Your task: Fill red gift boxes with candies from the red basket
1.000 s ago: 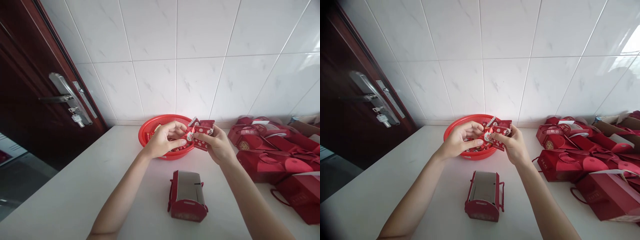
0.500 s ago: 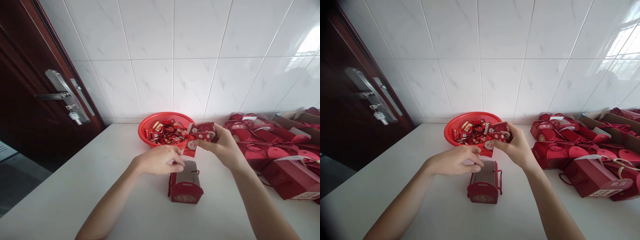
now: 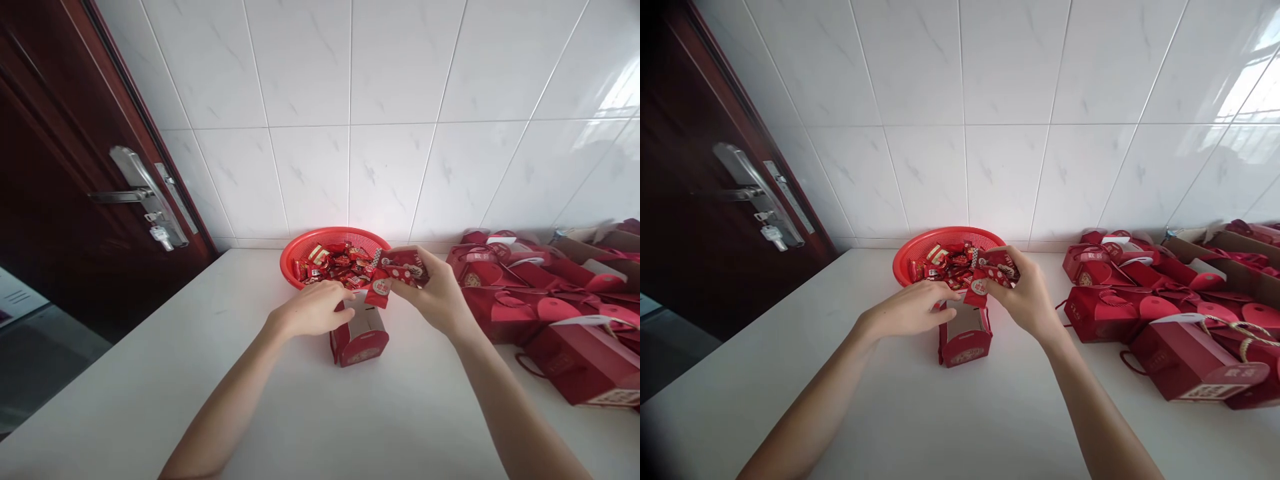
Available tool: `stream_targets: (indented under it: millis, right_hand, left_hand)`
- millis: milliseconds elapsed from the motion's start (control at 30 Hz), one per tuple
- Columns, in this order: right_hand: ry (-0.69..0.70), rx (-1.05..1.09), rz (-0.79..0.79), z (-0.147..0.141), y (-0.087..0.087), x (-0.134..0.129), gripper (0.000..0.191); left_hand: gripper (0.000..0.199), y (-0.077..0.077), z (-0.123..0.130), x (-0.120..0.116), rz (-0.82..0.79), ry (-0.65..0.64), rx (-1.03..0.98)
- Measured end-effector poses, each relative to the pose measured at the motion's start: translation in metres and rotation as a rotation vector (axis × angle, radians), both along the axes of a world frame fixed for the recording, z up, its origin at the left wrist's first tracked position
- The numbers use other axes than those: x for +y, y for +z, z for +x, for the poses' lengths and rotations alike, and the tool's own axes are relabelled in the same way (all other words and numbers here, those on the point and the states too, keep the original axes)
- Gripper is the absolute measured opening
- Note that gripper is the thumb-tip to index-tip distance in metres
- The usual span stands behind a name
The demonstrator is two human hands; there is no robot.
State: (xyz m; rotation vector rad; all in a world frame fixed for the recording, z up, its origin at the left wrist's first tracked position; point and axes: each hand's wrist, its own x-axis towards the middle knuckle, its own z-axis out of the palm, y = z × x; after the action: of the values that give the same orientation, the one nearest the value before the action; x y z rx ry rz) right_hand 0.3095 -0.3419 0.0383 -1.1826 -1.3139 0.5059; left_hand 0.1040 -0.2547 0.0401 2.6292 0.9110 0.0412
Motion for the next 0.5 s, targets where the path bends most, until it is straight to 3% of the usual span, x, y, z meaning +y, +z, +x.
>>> stream_targets:
  millis: [200, 400, 500]
  right_hand:
    - [0.027, -0.041, -0.047, -0.009, -0.009, 0.004, 0.032]
    - [0.111, -0.213, -0.048, -0.027, -0.021, 0.006, 0.034]
    - [0.13, -0.348, -0.075, -0.028, -0.023, 0.006, 0.039]
  left_hand:
    - [0.044, 0.003, 0.0, 0.004, -0.035, -0.065, -0.001]
    - [0.027, 0.002, -0.003, 0.02, -0.259, -0.165, -0.088]
    - [0.022, -0.003, -0.006, 0.026, -0.326, -0.144, -0.105]
